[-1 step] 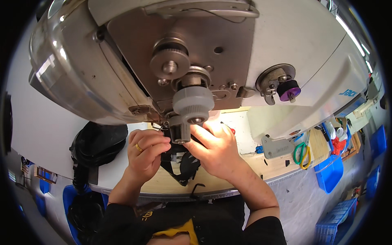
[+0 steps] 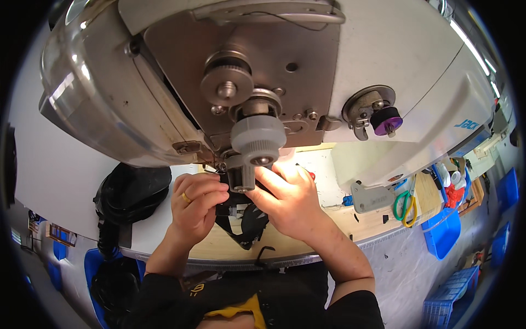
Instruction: The person uses a sewing machine to stitch a black shoe upper with floral embellishments. They repeatedly position the shoe under the needle, guide it through the machine, and trim excess thread. The person handles multiple shoe parts, aligning them for stitching and cutting threads after each pass.
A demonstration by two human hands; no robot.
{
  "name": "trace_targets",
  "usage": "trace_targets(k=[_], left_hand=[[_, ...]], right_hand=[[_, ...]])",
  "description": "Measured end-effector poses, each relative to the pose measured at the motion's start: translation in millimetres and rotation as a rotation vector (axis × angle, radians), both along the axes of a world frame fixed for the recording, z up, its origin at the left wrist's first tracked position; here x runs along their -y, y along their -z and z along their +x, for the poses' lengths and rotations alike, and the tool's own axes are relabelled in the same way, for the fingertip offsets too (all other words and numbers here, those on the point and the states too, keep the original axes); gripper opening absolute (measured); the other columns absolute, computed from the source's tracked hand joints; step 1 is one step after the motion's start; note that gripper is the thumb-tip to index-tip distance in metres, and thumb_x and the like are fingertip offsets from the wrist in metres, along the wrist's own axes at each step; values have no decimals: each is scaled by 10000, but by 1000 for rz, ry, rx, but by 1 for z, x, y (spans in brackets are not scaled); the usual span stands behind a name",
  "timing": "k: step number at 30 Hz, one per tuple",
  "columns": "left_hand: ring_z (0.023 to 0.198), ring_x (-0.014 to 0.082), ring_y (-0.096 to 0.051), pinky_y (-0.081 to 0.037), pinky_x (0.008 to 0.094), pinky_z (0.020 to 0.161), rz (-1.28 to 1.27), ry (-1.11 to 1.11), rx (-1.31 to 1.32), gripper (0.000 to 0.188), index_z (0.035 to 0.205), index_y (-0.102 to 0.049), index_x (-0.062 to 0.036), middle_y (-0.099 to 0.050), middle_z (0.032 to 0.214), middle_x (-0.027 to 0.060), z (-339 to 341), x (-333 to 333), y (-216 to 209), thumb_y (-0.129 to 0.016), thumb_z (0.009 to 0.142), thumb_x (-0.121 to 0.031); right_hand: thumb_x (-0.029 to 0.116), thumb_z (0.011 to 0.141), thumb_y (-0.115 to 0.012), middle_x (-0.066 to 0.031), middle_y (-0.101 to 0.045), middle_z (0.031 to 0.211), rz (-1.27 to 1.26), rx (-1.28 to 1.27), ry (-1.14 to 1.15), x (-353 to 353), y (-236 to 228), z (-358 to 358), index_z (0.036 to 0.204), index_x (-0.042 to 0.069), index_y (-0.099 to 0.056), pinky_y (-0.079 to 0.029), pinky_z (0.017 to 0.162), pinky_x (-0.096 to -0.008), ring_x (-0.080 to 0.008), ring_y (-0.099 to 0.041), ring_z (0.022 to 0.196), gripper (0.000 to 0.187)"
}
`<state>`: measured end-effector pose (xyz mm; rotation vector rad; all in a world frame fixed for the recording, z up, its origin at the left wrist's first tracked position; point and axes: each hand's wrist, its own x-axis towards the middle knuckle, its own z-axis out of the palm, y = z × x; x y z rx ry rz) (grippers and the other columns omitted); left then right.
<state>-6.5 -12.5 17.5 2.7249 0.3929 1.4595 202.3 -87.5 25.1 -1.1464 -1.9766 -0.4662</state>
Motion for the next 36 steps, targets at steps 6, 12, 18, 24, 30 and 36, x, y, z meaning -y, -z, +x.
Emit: trace_targets(k=[6, 12, 18, 24, 30, 36], left_hand=[[931, 281, -679, -481, 370, 763, -15, 35, 4, 286, 877, -640, -80, -687, 972, 45, 3, -1, -4, -632, 666, 112], [962, 257, -669, -460, 362, 797, 8, 25, -31, 266, 914, -655, -96, -681, 1000, 17, 0, -3, -3, -691, 682, 28], [934, 266, -682, -467, 362, 771, -18, 23, 2, 282, 876, -645, -93, -692, 967, 32, 1, 0, -4, -645, 668, 99], [991, 212, -661, -431, 356, 828, 17, 16, -30, 263, 914, -660, -122, -686, 1008, -10, -3, -4, 0, -703, 694, 15], [997, 169, -647, -372, 334, 823, 43, -22, -5, 202, 916, -669, -144, -689, 995, -33, -2, 0, 3, -692, 743, -42], [972, 163, -646, -350, 330, 797, 86, -35, -33, 197, 914, -673, -141, -691, 985, -33, -3, -2, 1, -695, 737, -56]], right_hand=[[132, 701, -643, -78, -639, 1183, -28, 3, -7, 0, 7, 3, 1084, 114, -693, -472, 675, -384, -253, -605, 948, 387], [136, 704, -647, -71, -647, 1137, -27, 10, -4, 1, 3, 1, 1065, 106, -694, -475, 664, -377, -248, -609, 948, 365], [97, 660, -667, -79, -668, 1067, -9, -13, -4, -1, 3, -1, 997, 102, -713, -490, 662, -369, -260, -623, 887, 340], [133, 679, -653, -50, -656, 1059, -22, 10, 29, 3, 0, -4, 939, 110, -716, -467, 680, -361, -229, -584, 858, 269], [141, 676, -652, -44, -652, 1047, -25, 11, 67, 2, 3, -4, 919, 120, -715, -453, 691, -362, -237, -568, 860, 252], [109, 652, -641, -39, -650, 1031, -11, 9, 61, 0, 3, -4, 919, 121, -708, -448, 699, -369, -245, -569, 883, 276]])
